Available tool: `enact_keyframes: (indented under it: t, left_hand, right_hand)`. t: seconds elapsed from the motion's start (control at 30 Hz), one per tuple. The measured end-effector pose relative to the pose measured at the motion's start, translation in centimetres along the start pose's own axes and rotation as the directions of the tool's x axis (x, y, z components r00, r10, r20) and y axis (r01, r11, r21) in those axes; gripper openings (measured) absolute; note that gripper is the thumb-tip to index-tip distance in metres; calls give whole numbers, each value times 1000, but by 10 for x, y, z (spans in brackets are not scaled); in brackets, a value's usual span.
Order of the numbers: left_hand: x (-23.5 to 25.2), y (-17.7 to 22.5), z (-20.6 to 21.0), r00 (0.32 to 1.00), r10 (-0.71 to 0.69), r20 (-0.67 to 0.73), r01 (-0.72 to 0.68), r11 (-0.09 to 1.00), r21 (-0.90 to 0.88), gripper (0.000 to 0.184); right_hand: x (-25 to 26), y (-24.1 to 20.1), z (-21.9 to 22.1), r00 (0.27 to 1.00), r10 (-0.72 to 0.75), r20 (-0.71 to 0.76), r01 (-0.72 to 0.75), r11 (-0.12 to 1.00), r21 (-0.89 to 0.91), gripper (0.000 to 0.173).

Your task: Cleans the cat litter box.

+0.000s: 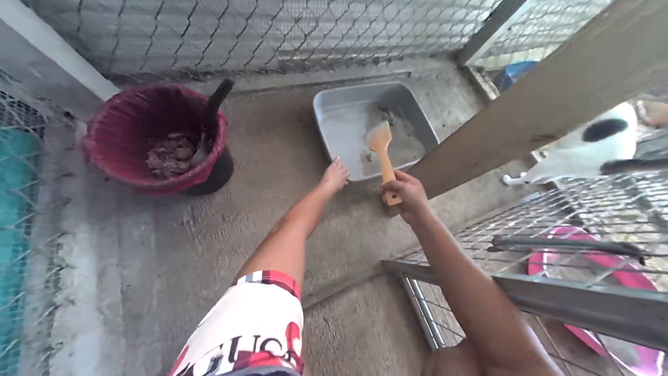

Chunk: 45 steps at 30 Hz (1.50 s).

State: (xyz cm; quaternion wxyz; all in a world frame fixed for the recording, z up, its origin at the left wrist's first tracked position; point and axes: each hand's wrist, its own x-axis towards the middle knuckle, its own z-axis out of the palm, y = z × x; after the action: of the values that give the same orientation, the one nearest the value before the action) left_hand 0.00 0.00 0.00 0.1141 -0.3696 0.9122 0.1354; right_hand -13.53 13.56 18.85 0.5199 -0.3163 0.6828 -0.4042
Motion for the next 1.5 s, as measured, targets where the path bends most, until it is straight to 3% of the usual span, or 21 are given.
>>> enact_keyframes:
  t: [0.1,0.2,0.33,0.47,0.53,0.63,0.7,0.77,0.87,0.97,1.1,1.2,1.27,1.37,1.5]
  left_hand:
    - [-40,1,24,995,95,-11,-95,995,15,43]
    - [-106,13,33,994,93,55,-91,995,-36,44]
    - [-173,80,41,964,31,264,32,972,-231,46]
    - [-206,147,39,911,160,381,6,917,-399,48]
    - [-215,150,31,886,269,377,-30,846,-533,51]
    - [-255,125,36,873,356,334,-123,822,-555,66]
    - [-281,107,62,877,291,382,-68,863,-501,72]
    - [-305,107,81,878,182,444,85,852,-517,60]
    - [-329,137,97,912,62,406,193,807,-557,51]
    - [-327,146,102,938,-10,346,212,806,-552,43]
    - [-327,143,102,955,67,290,131,780,-612,39]
    - [-325,136,103,955,99,280,103,775,-624,38]
    - [-318,131,102,966,85,244,94,765,-637,38]
    - [-321,132,104,970,63,233,106,755,-647,38]
    - [-317,131,103,971,84,223,92,731,-676,56]
  right_hand:
    - [-5,-11,-1,997,53,59,-56,997,49,30]
    - [2,-5,1,990,27,137,-34,998,49,33]
    - [5,1,4,984,28,178,-24,999,-23,37]
    - [2,8,8,947,155,280,-70,954,-290,43]
    - [-6,12,7,932,213,294,-25,846,-533,45]
    - [-42,33,-1,926,206,317,161,542,-825,43]
    - [-87,40,-2,903,298,310,201,344,-917,45]
    - [-127,46,5,860,456,228,188,131,-973,49]
    - [-161,75,11,843,528,103,143,-35,-989,54]
    - [-158,92,23,860,506,67,126,-83,-989,52]
    - [-105,108,51,905,415,97,158,-116,-981,54]
    - [-34,117,77,962,253,106,117,-31,-993,53]
    - [-10,110,91,971,220,91,89,22,-996,56]
    - [-39,107,77,960,249,126,115,58,-992,55]
    - [-120,87,53,883,468,48,137,-159,-978,62]
